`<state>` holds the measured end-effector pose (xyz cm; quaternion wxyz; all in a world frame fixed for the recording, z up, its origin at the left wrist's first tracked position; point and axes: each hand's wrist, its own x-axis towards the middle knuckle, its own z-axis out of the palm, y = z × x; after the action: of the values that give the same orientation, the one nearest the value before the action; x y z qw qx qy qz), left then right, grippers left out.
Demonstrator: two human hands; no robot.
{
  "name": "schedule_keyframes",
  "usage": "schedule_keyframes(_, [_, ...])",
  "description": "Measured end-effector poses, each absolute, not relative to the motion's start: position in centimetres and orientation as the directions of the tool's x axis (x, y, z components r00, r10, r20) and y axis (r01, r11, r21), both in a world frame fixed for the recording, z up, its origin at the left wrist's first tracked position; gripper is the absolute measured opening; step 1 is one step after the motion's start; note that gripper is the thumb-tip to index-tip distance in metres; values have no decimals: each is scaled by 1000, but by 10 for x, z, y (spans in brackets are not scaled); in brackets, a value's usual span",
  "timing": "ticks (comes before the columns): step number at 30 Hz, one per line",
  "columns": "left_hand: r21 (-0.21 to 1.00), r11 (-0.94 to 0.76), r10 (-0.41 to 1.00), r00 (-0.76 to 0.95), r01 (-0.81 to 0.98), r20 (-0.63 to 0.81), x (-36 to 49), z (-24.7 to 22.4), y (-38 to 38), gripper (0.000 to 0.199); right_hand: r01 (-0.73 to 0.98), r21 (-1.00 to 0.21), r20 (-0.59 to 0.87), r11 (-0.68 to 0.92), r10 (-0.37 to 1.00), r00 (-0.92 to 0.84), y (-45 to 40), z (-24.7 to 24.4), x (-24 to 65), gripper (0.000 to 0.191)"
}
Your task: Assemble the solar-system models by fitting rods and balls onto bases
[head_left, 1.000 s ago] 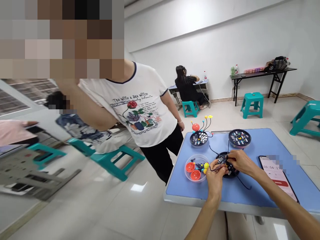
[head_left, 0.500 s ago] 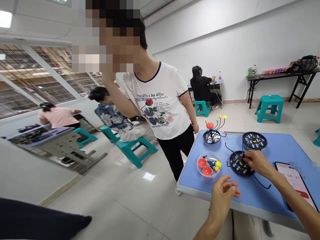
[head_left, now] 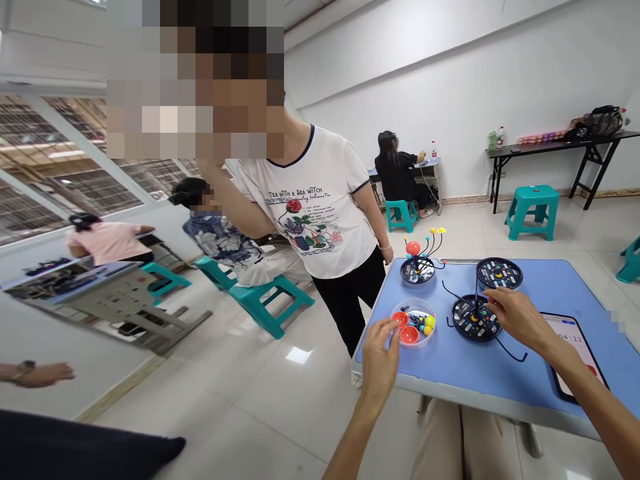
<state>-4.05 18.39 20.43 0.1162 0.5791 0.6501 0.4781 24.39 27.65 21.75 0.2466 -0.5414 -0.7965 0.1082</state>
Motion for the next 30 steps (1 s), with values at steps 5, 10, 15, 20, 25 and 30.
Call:
schedule_keyframes(5, [503,-65,919,-145,862,367,-66,188,218,31,732,-470,427,493,853,-299,233,235,235,31])
schedule_keyframes(10, [391,-34,974,-57,920,220,-71,178,233,43,620,-496,414,608,793,-446,193,236,204,28])
schedule_keyframes(15, [345,-22,989,-31,938,148,-70,180,241,48,626,-434,245,648,754,-610,183,218,168,24])
schedule_keyframes(20, [333,-24,994,-12,943,105,-74,183,241,45,690,-355,232,631,774,-589,196,197,133,24])
schedule_keyframes(25, [327,-49,996,23,944,82,-78,188,236,38,750,-324,241,576,817,-524,215,195,105,29])
schedule_keyframes(30, [331,-63,997,42,942,71,-81,196,231,27,783,-304,171,543,840,-515,229,199,91,30])
